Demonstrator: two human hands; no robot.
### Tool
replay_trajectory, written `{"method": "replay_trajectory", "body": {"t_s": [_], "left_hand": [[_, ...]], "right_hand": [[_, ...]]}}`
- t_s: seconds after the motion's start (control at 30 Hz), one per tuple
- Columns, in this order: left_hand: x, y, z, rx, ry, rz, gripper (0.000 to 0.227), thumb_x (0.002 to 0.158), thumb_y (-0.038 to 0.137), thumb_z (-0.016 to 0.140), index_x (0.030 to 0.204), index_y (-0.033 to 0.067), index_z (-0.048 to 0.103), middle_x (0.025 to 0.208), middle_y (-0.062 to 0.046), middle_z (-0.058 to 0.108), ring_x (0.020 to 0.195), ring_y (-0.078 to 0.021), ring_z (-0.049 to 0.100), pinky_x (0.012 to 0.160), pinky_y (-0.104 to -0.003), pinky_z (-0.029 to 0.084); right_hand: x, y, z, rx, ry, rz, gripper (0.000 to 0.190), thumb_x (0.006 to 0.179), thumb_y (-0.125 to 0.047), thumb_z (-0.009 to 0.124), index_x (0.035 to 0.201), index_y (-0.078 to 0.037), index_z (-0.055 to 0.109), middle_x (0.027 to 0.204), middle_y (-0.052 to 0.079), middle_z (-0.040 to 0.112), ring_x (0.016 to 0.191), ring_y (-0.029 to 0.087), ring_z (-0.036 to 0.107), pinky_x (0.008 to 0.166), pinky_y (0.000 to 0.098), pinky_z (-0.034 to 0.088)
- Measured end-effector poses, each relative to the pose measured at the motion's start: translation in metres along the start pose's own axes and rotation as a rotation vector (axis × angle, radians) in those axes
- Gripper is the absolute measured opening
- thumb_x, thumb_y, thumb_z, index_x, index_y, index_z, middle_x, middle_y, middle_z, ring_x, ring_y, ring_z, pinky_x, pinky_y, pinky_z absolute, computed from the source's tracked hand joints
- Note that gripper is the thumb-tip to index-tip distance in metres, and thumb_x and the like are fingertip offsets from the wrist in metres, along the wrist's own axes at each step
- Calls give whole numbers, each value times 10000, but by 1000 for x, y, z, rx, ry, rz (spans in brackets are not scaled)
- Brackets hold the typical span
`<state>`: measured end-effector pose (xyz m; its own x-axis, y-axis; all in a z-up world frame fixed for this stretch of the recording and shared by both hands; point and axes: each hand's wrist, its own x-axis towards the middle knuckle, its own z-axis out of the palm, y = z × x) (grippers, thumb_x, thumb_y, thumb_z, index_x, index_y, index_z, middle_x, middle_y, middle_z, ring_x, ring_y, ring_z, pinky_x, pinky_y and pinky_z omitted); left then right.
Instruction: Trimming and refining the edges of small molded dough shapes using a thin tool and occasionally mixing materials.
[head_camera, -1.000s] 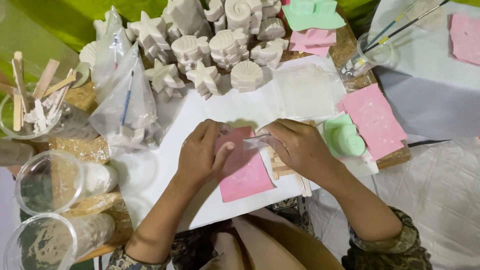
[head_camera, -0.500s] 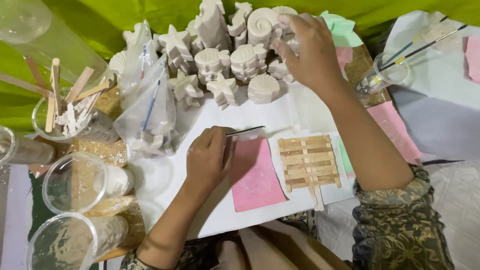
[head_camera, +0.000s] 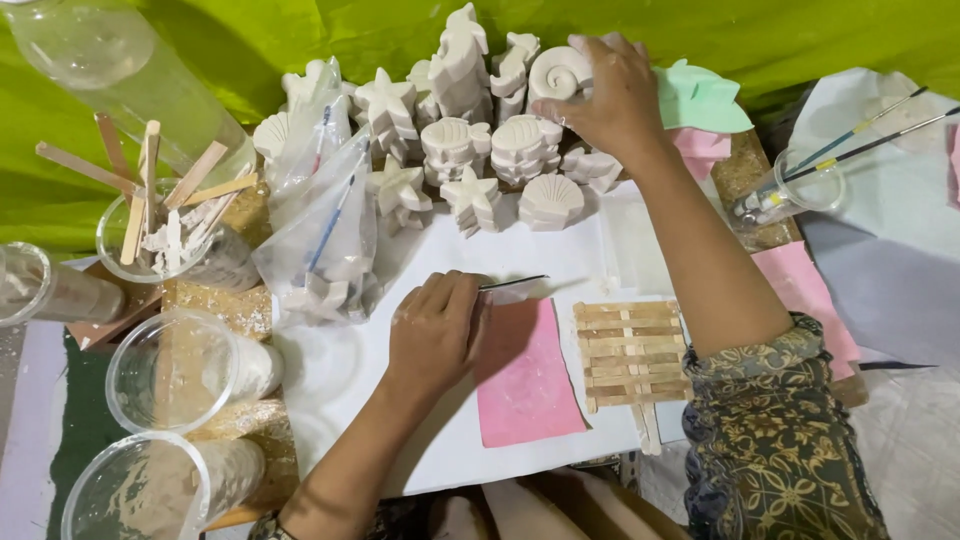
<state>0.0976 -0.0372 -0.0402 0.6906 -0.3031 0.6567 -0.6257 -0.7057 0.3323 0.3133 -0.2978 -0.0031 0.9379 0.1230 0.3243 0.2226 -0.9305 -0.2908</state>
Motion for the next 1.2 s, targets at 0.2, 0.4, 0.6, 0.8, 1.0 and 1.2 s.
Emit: {"method": "replay_trajectory", "body": {"t_s": [0.2, 0.4, 0.6, 0.8, 1.0, 1.2], "left_hand": [[-1, 1, 2, 34, 28, 41, 156, 1018, 145, 559, 877, 79, 559, 754, -27, 522, 629, -207, 464, 507, -322, 376], [-3, 1, 6, 18, 17, 34, 102, 1011, 135, 563, 926, 81, 580, 775, -27, 546, 655, -223, 506, 534, -332, 402], [-4, 2, 7, 8, -12, 40, 91, 999, 140, 565, 924, 88, 564, 758, -32, 535, 645, -224, 501, 513, -333, 391], [-3, -2, 8, 4, 5, 57, 75, 983, 117, 567, 920, 77, 575, 746, -43, 559, 620, -222, 505, 501, -332, 383], [-7, -4, 12, 10, 10, 53, 120, 980, 148, 556, 877, 88, 537, 729, -47, 550, 625, -235, 516, 489, -348, 388], [-6, -3, 10, 44, 27, 68, 102, 977, 148, 558, 893, 91, 552, 736, -37, 553, 636, -217, 527, 480, -330, 385]], "right_hand": [[-1, -6, -5, 14, -11, 14, 824, 840, -496, 900, 1446, -36, 582, 1309, 194, 590, 1236, 425, 504, 970, 570, 401], [-3, -4, -4, 16, 11, -16, 836, 843, -509, 906, 1444, -23, 588, 1252, 186, 589, 1201, 421, 522, 940, 562, 410], [3, -45, -13, -102, 140, -201, 854, 884, -552, 899, 1511, -104, 532, 1345, 123, 535, 1197, 356, 446, 879, 525, 359], [23, -102, -8, -34, 9, -303, 815, 942, -571, 823, 1579, -244, 432, 1357, 121, 497, 1218, 340, 437, 957, 506, 300], [27, -123, -7, 68, -176, -230, 717, 890, -396, 857, 1522, -250, 549, 1624, 244, 298, 1458, 421, 359, 1094, 602, 176], [24, -120, -1, 57, -136, -254, 656, 902, -351, 843, 1491, -186, 605, 1629, 222, 297, 1370, 391, 505, 1124, 584, 162]]}}
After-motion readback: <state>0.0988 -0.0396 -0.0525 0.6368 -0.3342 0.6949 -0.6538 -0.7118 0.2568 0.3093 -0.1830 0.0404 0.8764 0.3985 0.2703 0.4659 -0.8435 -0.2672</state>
